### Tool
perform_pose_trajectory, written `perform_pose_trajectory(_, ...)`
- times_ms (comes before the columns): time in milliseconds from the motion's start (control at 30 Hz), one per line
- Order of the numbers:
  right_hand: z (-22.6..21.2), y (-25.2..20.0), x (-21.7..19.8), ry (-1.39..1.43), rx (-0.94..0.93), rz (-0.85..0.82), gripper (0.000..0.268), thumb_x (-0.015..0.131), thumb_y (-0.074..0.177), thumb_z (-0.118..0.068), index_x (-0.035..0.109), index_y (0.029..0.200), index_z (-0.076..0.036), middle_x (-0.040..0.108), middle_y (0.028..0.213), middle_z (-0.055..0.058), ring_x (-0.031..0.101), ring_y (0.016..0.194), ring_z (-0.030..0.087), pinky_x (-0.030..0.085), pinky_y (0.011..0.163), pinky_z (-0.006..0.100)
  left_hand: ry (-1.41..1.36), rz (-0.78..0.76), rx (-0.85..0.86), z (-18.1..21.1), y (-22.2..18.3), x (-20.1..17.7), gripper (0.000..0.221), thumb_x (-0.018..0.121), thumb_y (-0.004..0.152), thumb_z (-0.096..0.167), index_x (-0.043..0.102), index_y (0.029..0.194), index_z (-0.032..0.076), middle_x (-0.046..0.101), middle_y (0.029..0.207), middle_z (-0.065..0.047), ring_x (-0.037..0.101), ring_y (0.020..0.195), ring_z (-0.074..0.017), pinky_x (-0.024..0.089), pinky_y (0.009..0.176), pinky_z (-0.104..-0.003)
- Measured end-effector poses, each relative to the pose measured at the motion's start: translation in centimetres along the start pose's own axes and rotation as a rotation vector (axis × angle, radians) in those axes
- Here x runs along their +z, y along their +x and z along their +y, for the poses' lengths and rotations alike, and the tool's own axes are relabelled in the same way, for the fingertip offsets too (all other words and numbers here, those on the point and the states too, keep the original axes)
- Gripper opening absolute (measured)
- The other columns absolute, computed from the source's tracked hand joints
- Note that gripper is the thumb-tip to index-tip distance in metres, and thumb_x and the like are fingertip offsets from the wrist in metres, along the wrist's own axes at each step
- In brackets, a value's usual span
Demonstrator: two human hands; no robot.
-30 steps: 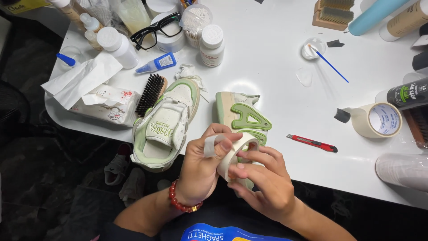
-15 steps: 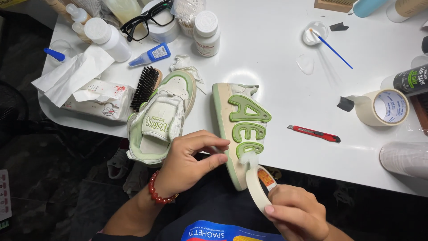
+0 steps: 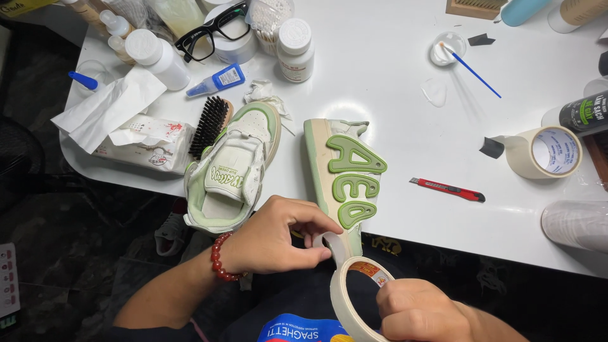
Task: The person holds a sneaker and applies masking tape around the edge where the upper meets the midsole, pressing the tape down along the sole line. They then use a utility knife to trim excess tape and continue taping around the shoe.
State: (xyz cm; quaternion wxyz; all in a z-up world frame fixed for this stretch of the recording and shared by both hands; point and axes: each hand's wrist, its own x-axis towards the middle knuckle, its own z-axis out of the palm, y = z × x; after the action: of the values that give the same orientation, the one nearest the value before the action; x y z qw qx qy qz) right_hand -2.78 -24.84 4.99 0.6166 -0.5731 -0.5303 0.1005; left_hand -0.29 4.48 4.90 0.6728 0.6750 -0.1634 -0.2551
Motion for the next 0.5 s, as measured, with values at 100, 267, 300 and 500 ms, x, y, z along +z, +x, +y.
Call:
perform_pose_trajectory(100,0.0,0.4,0.6,-0.04,0.037,0.024,0.014,0.066,0.104,-0.008,0.062,0.092,-0.001,0.058,0.074,0.011,0.062,0.064,0.024,0.051,0.058,0.037,0.108,0.085,0.026,0.1,-0.3,-0.1,0.025,0.076,0.078,0.004,0.079,0.103,0.003,0.076,0.087,-0.005,0.067,0.072,-0.0073,0.055,0.064,-0.022)
perform_pose_trajectory(267,0.3,0.8,1.0,-0.004,0.064,0.023,0.012,0.07,0.101,-0.006,0.062,0.097,0.002,0.058,0.078,0.012,0.062,0.067,0.025,0.051,0.06,0.037,0.197,0.163,0.065,0.8,-0.5,-1.2,0.016,0.074,0.08,0.005,0.079,0.096,0.005,0.076,0.084,-0.004,0.07,0.069,-0.0077,0.056,0.063,-0.022)
perform_pose_trajectory(300,0.3,0.9,1.1,-0.01,0.068,0.034,0.012,0.073,0.096,-0.004,0.063,0.097,0.002,0.056,0.076,0.011,0.06,0.063,0.024,0.049,0.056,0.037,0.205,0.158,0.057,1.0,-0.5,-1.5,0.014,0.074,0.08,0.005,0.08,0.094,0.004,0.076,0.082,-0.004,0.071,0.068,-0.0091,0.056,0.062,-0.022)
perform_pose_trajectory(500,0.4,2.9,2.0,-0.319,-0.102,0.11,0.034,0.084,0.087,-0.006,0.07,0.117,0.001,0.059,0.086,0.01,0.06,0.063,0.017,0.047,0.052,0.031,0.468,0.146,0.145,2.5,1.1,-3.3,0.017,0.071,0.074,0.006,0.08,0.088,0.006,0.08,0.082,-0.007,0.077,0.073,-0.0115,0.06,0.065,-0.025)
